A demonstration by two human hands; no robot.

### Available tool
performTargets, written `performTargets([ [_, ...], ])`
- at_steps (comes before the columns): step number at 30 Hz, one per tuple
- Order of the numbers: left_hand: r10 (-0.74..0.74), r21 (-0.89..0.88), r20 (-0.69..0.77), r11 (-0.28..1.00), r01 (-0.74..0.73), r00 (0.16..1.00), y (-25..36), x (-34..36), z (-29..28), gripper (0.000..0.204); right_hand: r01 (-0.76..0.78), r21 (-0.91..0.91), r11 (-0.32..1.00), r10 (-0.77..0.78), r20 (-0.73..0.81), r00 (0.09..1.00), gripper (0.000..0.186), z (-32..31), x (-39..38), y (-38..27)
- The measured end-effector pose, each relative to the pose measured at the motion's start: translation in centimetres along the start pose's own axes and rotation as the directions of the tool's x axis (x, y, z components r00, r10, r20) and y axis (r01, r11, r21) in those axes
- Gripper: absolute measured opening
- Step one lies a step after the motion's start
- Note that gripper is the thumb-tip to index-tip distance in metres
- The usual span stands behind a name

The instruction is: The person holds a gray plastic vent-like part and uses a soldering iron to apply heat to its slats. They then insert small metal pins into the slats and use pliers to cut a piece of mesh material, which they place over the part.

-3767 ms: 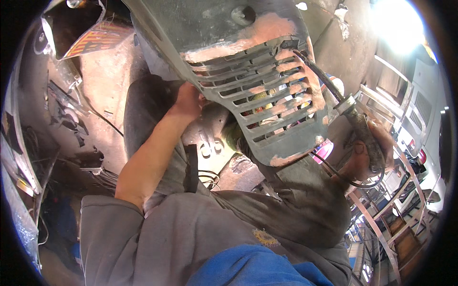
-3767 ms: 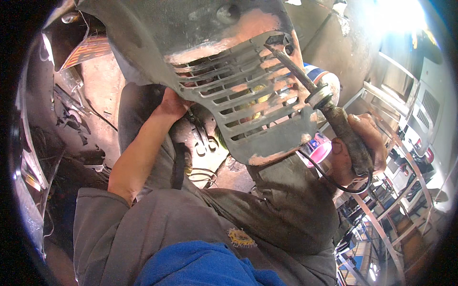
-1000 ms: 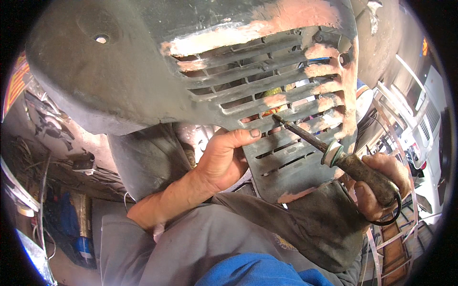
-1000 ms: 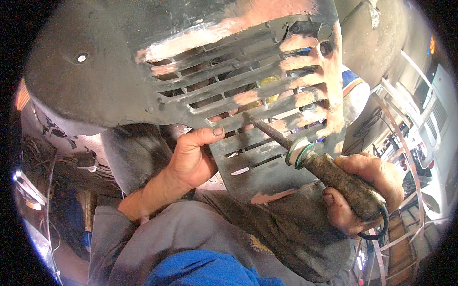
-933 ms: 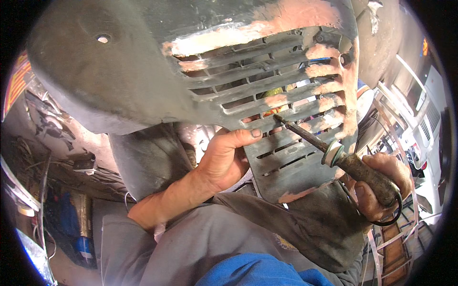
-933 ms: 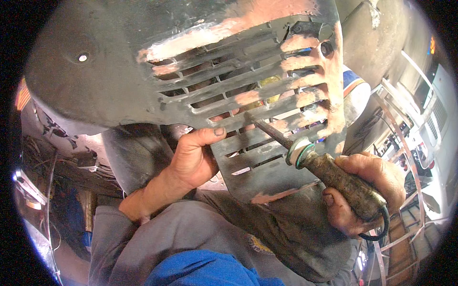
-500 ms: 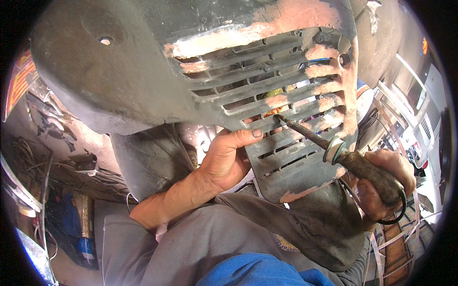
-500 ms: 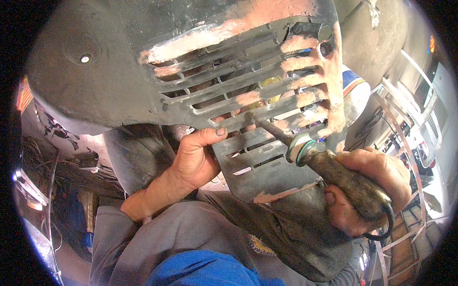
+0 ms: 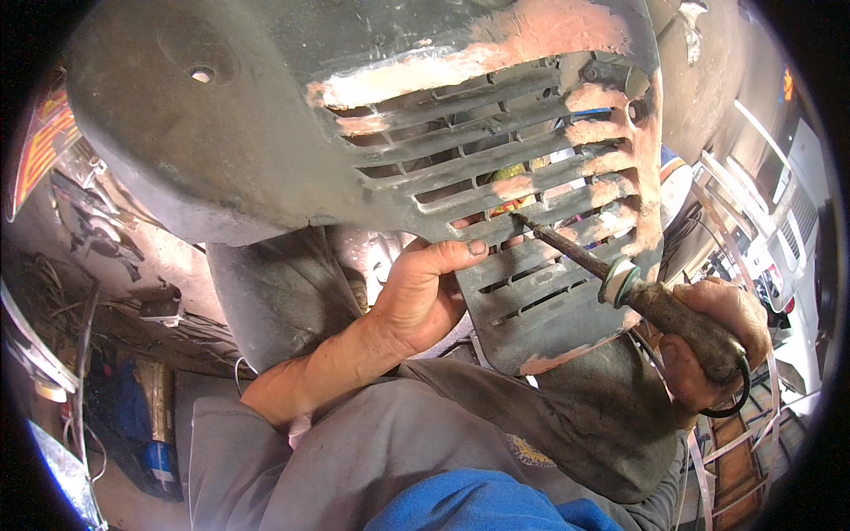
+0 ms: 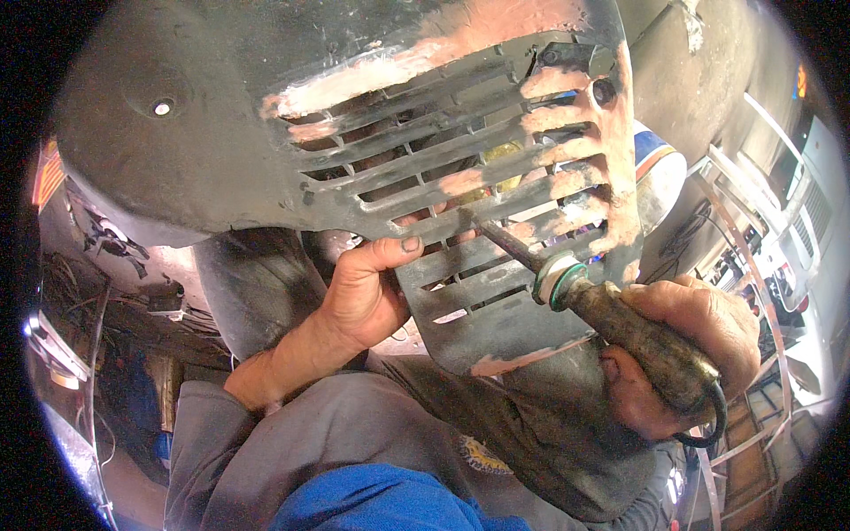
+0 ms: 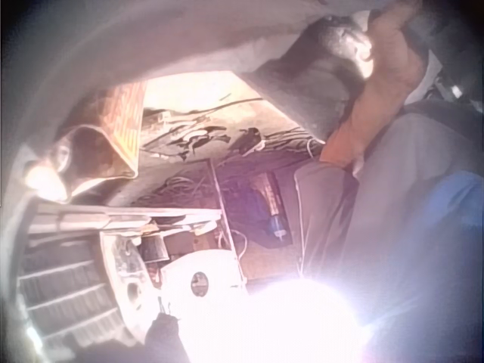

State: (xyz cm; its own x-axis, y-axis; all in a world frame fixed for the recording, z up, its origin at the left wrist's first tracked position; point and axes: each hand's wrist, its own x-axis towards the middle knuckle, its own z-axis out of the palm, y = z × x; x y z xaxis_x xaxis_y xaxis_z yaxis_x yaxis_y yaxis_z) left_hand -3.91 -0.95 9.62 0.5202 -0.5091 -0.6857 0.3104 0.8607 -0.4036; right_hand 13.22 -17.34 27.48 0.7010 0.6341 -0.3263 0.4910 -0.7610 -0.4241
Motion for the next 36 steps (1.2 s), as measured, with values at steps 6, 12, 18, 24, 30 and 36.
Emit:
performTargets([
  [6,0.003,0.012,-0.011,1.000,-0.003,1.000,0.2,-0.1,0.2,0.063,-0.008,0.037,0.999,0.008,0.007,1.000,0.038,0.1,0.2,0.0],
  [12,0.001,-0.001,-0.010,1.000,-0.001,1.000,0.0,0.0,0.1,0.063,0.053,0.003,0.999,-0.053,-0.002,0.999,0.039,0.2,0.2,0.2],
  [18,-0.001,0.011,-0.018,1.000,0.002,1.000,0.0,0.0,0.0,0.063,0.045,0.072,0.996,-0.044,-0.015,0.999,0.041,0.4,0.0,0.3],
  [24,0.006,-0.015,0.011,1.000,-0.006,1.000,-0.2,-0.1,0.1,0.063,-0.251,-0.059,0.966,0.257,0.193,0.947,0.045,-3.4,-2.5,-0.1],
  [30,-0.014,-0.004,0.001,1.000,0.014,1.000,-0.2,-0.2,0.2,0.063,0.049,0.050,0.998,-0.047,-0.040,0.998,0.042,-0.2,-0.8,0.8],
  [36,-0.015,-0.070,0.002,0.997,0.015,1.000,-0.2,-0.3,0.3,0.051,0.058,0.094,0.994,-0.055,-0.036,0.998,0.040,0.3,-0.2,0.5],
])
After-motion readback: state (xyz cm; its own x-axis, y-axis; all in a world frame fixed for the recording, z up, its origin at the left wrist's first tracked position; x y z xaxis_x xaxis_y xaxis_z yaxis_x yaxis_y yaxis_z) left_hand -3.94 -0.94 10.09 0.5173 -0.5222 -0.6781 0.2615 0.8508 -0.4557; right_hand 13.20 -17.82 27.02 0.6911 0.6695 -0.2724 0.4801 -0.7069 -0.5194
